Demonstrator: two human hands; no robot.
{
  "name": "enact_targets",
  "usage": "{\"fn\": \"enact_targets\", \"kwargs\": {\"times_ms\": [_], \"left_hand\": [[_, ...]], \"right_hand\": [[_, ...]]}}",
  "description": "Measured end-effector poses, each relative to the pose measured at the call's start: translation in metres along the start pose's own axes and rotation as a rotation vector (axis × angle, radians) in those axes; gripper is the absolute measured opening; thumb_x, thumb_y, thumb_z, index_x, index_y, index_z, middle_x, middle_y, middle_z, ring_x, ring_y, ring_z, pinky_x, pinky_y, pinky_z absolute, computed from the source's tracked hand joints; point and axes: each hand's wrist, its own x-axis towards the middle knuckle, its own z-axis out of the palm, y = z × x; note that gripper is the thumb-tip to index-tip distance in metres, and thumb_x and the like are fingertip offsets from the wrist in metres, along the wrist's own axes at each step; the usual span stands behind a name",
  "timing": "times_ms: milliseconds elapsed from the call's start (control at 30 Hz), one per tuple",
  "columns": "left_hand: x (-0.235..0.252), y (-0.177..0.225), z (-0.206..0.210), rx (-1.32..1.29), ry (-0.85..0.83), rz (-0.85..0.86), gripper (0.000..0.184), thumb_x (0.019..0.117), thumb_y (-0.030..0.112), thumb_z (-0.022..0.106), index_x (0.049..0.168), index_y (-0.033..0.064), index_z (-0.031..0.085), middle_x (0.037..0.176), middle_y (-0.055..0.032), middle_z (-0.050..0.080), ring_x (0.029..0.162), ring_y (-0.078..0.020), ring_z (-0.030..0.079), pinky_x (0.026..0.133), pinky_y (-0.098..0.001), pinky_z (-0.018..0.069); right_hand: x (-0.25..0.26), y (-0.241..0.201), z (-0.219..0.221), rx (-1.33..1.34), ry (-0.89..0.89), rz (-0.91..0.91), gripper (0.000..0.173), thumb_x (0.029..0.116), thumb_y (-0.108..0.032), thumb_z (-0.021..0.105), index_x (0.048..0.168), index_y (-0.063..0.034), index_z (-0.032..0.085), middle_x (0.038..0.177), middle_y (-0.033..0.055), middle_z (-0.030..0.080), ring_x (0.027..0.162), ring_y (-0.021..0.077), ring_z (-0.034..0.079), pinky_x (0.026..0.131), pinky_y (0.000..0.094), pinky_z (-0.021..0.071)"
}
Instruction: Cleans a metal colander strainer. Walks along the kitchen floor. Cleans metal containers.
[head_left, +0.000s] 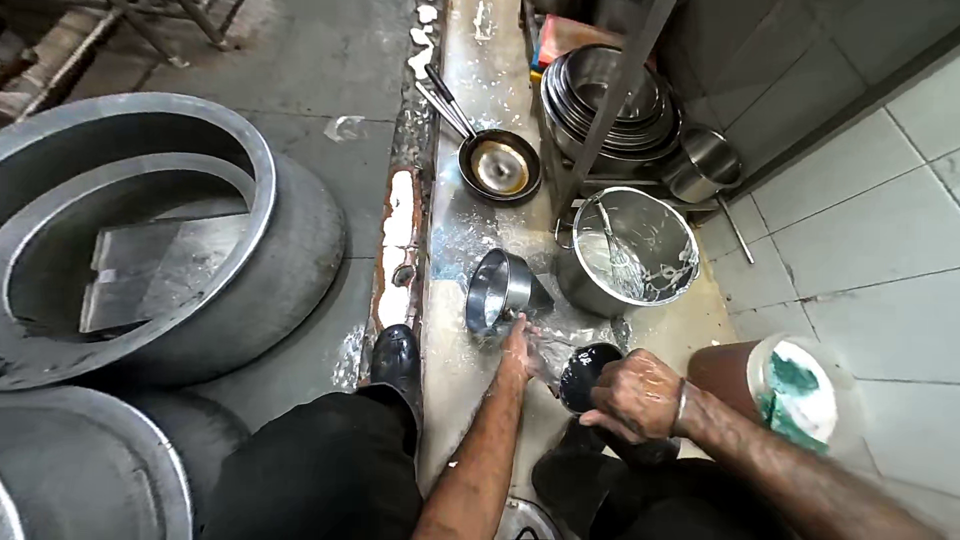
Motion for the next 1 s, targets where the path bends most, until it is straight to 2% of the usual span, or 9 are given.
{"fn": "enact_targets", "kwargs": {"times_ms": [100,167,267,300,400,533,633,833,1000], "left_hand": [[0.0,-0.01,-0.006,0.071,-0.021,-0.006,0.028,0.1056,0.034,0.056,0.115,0.0077,0.059,0.082,-0.0032,0.06,0.063,-0.0114,0.057,0.055,-0.0282,0.0507],[-0.019,-0.017,-0.008,0.136,-0.07,-0.016,0.033,0.107,0.029,0.055,0.124,0.001,0.06,0.093,-0.01,0.064,0.075,-0.0171,0.058,0.07,-0.0365,0.053],[-0.045,-0.037,0.003,0.083,-0.076,-0.041,0.031,0.109,0.031,0.051,0.097,0.0047,0.061,0.071,-0.0029,0.058,0.058,-0.0112,0.055,0.056,-0.0272,0.0507],[-0.048,-0.045,0.003,0.011,-0.071,-0.037,0.031,0.1092,0.03,0.051,0.099,0.003,0.061,0.071,-0.0047,0.06,0.058,-0.0126,0.057,0.057,-0.028,0.0523],[-0.052,-0.056,-0.006,-0.077,-0.053,-0.062,0.036,0.1113,0.033,0.045,0.128,0.0017,0.054,0.09,-0.0111,0.061,0.072,-0.0186,0.059,0.068,-0.0355,0.0546],[-0.04,-0.04,-0.003,-0.194,-0.023,-0.104,0.042,0.11,0.046,0.041,0.109,0.0079,0.057,0.077,-0.0046,0.059,0.062,-0.0156,0.058,0.059,-0.0332,0.0534],[-0.018,-0.021,-0.006,-0.28,-0.084,-0.055,0.031,0.1096,0.036,0.047,0.096,0.0108,0.057,0.07,-0.0003,0.057,0.057,-0.0121,0.058,0.054,-0.0284,0.0538],[-0.011,-0.004,-0.013,-0.412,-0.182,-0.048,0.029,0.1091,0.031,0.047,0.094,0.0088,0.059,0.073,-0.0033,0.061,0.057,-0.0135,0.061,0.052,-0.0272,0.055],[-0.018,-0.011,-0.009,-0.473,-0.22,-0.059,0.026,0.1111,0.027,0.043,0.099,0.0072,0.055,0.068,-0.0034,0.058,0.053,-0.0133,0.059,0.051,-0.0267,0.0553]], "right_hand": [[0.016,-0.012,-0.01,0.042,-0.157,0.003,0.066,0.106,-0.057,0.035,0.076,-0.0064,0.064,0.066,0.0113,0.062,0.066,0.0319,0.068,0.056,0.0515,0.053],[0.022,-0.018,-0.018,0.047,-0.232,0.011,0.065,0.1057,-0.057,0.036,0.077,-0.0056,0.064,0.067,0.0133,0.063,0.068,0.0347,0.069,0.058,0.0538,0.0526],[0.025,-0.027,-0.027,0.055,-0.306,0.055,0.063,0.1055,-0.055,0.039,0.08,-0.0043,0.066,0.071,0.0153,0.065,0.072,0.0368,0.069,0.061,0.0557,0.053],[0.024,-0.028,-0.028,0.048,-0.308,0.066,0.062,0.1053,-0.055,0.04,0.08,-0.0047,0.066,0.071,0.0148,0.065,0.072,0.0361,0.069,0.061,0.0552,0.0532],[0.021,-0.031,-0.028,0.041,-0.305,0.106,0.063,0.1051,-0.056,0.039,0.079,-0.0053,0.065,0.07,0.0143,0.064,0.072,0.0352,0.069,0.061,0.0545,0.0526],[0.024,-0.036,-0.025,0.062,-0.357,0.145,0.066,0.106,-0.056,0.035,0.081,-0.0037,0.065,0.074,0.017,0.065,0.076,0.0381,0.069,0.065,0.0571,0.0529],[0.033,-0.038,-0.028,0.075,-0.435,0.199,0.066,0.1063,-0.058,0.034,0.088,-0.0034,0.066,0.079,0.0183,0.067,0.082,0.0398,0.07,0.07,0.059,0.0526],[0.03,-0.028,-0.026,0.111,-0.139,0.299,0.07,0.1032,-0.065,0.034,0.077,-0.0087,0.067,0.068,0.0108,0.064,0.069,0.0313,0.069,0.061,0.0539,0.0524],[-0.012,-0.021,0.014,0.081,0.388,0.513,0.07,0.1038,-0.064,0.037,0.069,-0.0103,0.064,0.064,0.0078,0.064,0.062,0.0257,0.068,0.054,0.0485,0.0545]]}}
